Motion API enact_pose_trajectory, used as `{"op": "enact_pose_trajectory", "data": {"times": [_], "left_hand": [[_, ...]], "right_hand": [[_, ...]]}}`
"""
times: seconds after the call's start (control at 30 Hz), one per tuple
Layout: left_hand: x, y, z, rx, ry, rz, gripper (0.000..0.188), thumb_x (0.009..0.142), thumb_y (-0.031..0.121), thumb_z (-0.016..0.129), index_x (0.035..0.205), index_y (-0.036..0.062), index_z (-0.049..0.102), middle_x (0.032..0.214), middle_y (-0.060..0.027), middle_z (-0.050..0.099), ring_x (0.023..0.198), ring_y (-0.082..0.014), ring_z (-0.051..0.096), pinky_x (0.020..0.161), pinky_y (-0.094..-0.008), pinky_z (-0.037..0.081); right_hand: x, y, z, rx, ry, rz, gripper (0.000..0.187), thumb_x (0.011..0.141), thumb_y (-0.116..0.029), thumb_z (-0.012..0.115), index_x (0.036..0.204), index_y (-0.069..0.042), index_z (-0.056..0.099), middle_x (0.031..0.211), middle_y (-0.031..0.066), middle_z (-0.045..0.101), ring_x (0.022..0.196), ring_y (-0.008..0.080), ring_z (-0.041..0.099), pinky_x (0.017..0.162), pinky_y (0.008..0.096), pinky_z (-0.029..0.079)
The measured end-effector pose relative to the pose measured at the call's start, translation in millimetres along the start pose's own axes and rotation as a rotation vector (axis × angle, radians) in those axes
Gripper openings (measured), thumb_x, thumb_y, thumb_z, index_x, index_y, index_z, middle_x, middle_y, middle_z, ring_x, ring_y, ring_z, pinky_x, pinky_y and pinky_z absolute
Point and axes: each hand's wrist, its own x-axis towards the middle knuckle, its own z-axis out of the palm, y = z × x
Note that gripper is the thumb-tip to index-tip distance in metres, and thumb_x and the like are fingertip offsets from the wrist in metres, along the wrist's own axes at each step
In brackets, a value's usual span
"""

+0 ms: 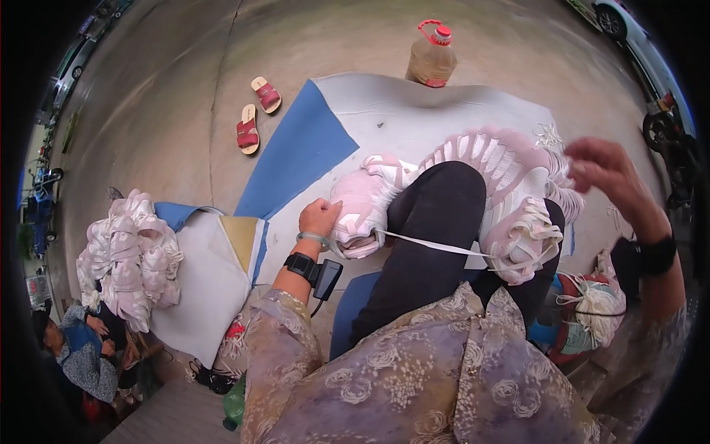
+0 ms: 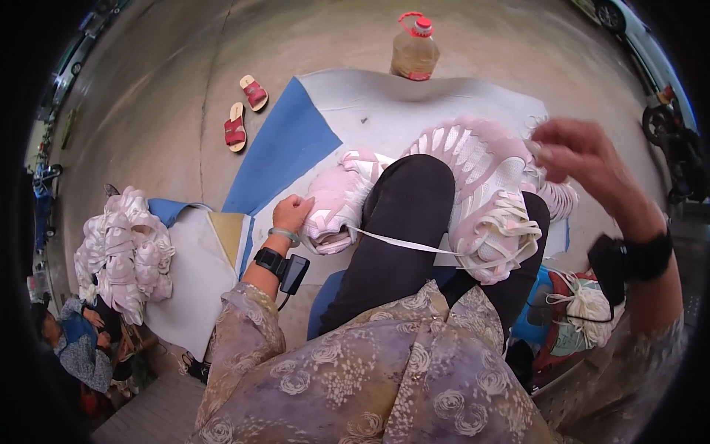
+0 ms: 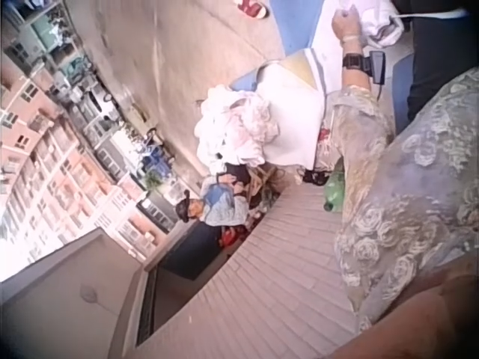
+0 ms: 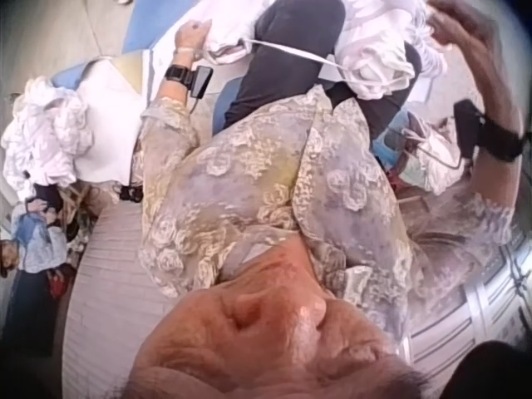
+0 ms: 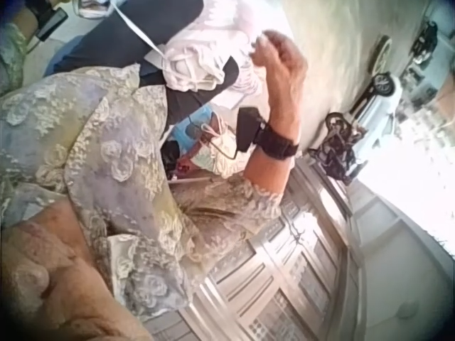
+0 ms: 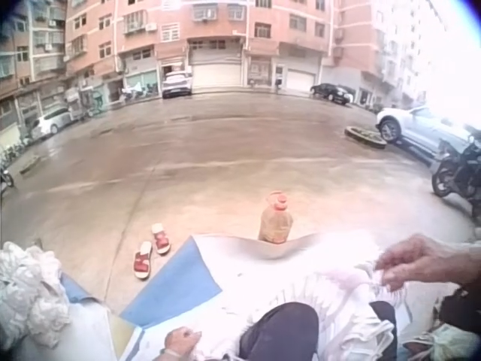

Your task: Thread laces through the eyelets of pink and white sneakers.

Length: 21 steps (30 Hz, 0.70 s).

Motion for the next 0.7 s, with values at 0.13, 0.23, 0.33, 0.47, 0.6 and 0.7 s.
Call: {"op": "enact_pose_trajectory", "data": {"times": [0.13, 0.23, 0.33, 0.47, 0.6, 0.7], "left_hand": [[-9.6, 5.2, 7.4, -0.006, -0.099, -0.138, 0.048, 0.068, 0.051, 0.064, 0.083, 0.0056, 0.059, 0.082, -0.0138, 0.062, 0.076, -0.0268, 0.058, 0.068, -0.0350, 0.045], [-5.2, -7.4, 11.0, -0.023, -0.113, -0.205, 0.079, 0.063, 0.060, 0.065, 0.108, -0.0034, 0.052, 0.107, -0.0232, 0.056, 0.094, -0.0315, 0.056, 0.079, -0.0355, 0.044], [-6.0, -35.5, 21.0, -0.317, -0.230, -0.478, 0.092, 0.062, 0.070, 0.059, 0.121, 0.0000, 0.046, 0.109, -0.0212, 0.056, 0.094, -0.0331, 0.058, 0.077, -0.0357, 0.049], [-24.2, -1.7, 16.1, -0.618, -0.632, -0.628, 0.089, 0.066, 0.068, 0.056, 0.125, 0.0030, 0.042, 0.114, -0.0197, 0.053, 0.094, -0.0326, 0.058, 0.069, -0.0494, 0.050], [-39.4, -15.3, 14.1, -0.772, -0.534, -0.551, 0.079, 0.071, 0.058, 0.061, 0.126, 0.0065, 0.035, 0.113, -0.0158, 0.052, 0.091, -0.0306, 0.058, 0.063, -0.0511, 0.051], [-50.4, -19.7, 23.3, -0.855, -0.440, -0.509, 0.077, 0.074, 0.047, 0.064, 0.129, 0.0102, 0.025, 0.115, -0.0142, 0.049, 0.095, -0.0308, 0.057, 0.065, -0.0499, 0.052]], "right_hand": [[51.5, -29.1, 18.6, 0.010, -0.019, -0.106, 0.026, 0.083, -0.026, 0.055, 0.094, -0.003, 0.057, 0.075, 0.0022, 0.057, 0.064, 0.0065, 0.054, 0.057, 0.0198, 0.045], [103.1, -46.5, 56.6, 0.091, -0.066, -0.134, 0.025, 0.084, -0.027, 0.056, 0.092, -0.004, 0.058, 0.074, 0.0027, 0.057, 0.063, 0.0083, 0.055, 0.057, 0.0211, 0.045], [149.2, -55.8, 108.2, 0.128, -0.240, -0.042, 0.020, 0.083, -0.022, 0.058, 0.090, -0.004, 0.059, 0.072, 0.0034, 0.058, 0.061, 0.0099, 0.055, 0.054, 0.0230, 0.046], [195.0, -16.7, 152.0, -0.001, -0.365, 0.102, 0.017, 0.081, -0.021, 0.060, 0.084, -0.004, 0.060, 0.068, 0.0040, 0.058, 0.058, 0.0111, 0.056, 0.049, 0.0256, 0.045], [225.4, 3.1, 195.5, -0.023, -0.447, 0.159, 0.020, 0.078, -0.023, 0.062, 0.081, -0.004, 0.059, 0.067, 0.0050, 0.058, 0.060, 0.0139, 0.058, 0.048, 0.0277, 0.047], [243.4, 27.0, 202.5, -0.072, -0.465, 0.198, 0.024, 0.076, -0.026, 0.064, 0.081, -0.003, 0.058, 0.067, 0.0072, 0.058, 0.059, 0.0160, 0.058, 0.048, 0.0300, 0.048]]}}
